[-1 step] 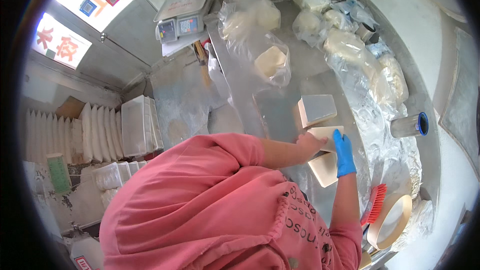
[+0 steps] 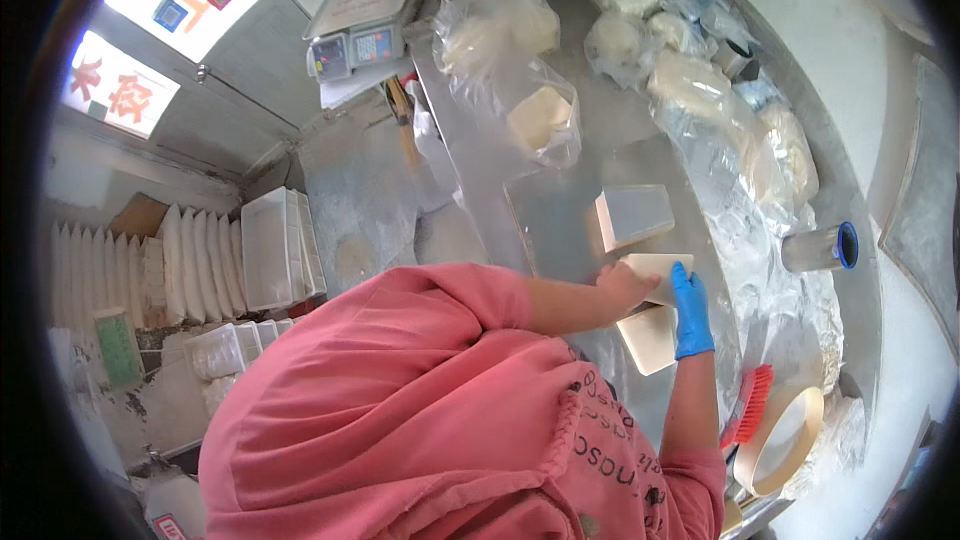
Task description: The person repeatedly picks up rectangular food blocks, places them into clear plastic bags, and weighs the bags on a digital scale. The person then sets the weighed bags aside and continues the process with additional blocks.
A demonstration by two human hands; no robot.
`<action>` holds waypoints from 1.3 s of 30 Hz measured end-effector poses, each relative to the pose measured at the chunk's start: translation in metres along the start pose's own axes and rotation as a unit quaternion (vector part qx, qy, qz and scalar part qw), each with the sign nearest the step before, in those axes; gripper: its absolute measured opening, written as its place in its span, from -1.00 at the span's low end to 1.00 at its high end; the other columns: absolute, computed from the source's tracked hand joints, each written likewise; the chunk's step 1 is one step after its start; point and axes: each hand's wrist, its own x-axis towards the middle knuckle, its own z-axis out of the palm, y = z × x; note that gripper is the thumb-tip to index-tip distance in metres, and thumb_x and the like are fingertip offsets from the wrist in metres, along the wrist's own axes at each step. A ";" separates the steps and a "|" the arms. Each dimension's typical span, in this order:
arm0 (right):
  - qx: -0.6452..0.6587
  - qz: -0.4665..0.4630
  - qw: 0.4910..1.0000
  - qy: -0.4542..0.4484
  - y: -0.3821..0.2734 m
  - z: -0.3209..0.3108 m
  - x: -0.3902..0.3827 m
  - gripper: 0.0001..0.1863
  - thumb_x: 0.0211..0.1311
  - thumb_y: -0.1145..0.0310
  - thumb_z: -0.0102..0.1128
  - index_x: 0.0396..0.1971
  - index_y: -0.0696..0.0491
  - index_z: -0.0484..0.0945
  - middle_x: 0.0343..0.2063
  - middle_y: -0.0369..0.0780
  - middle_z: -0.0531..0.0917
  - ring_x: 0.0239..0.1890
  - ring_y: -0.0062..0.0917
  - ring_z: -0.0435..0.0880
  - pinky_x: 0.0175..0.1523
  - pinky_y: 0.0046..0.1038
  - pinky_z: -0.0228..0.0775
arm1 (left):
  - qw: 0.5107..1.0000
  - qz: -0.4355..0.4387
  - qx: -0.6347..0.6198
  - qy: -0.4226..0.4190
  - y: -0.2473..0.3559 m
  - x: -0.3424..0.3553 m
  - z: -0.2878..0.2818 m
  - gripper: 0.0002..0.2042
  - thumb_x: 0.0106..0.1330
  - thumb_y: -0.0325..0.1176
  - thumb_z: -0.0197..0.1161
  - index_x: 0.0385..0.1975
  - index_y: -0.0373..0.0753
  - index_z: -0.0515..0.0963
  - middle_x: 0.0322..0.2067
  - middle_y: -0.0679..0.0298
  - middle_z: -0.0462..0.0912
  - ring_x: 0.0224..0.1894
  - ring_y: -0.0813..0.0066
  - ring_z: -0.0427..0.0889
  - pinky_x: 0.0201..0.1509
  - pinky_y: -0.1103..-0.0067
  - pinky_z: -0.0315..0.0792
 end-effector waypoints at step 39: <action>0.390 -0.011 0.913 0.122 0.053 -0.100 -0.127 -0.41 0.13 0.26 0.23 0.12 0.17 0.26 0.02 -0.16 0.47 0.08 -0.43 0.43 0.19 -0.37 0.25 | 0.871 0.144 -0.025 -0.469 0.091 -0.013 0.085 -0.44 -0.05 -0.22 0.44 -0.06 -0.35 0.42 -0.18 0.16 0.58 -0.13 0.36 0.57 -0.07 0.49 0.43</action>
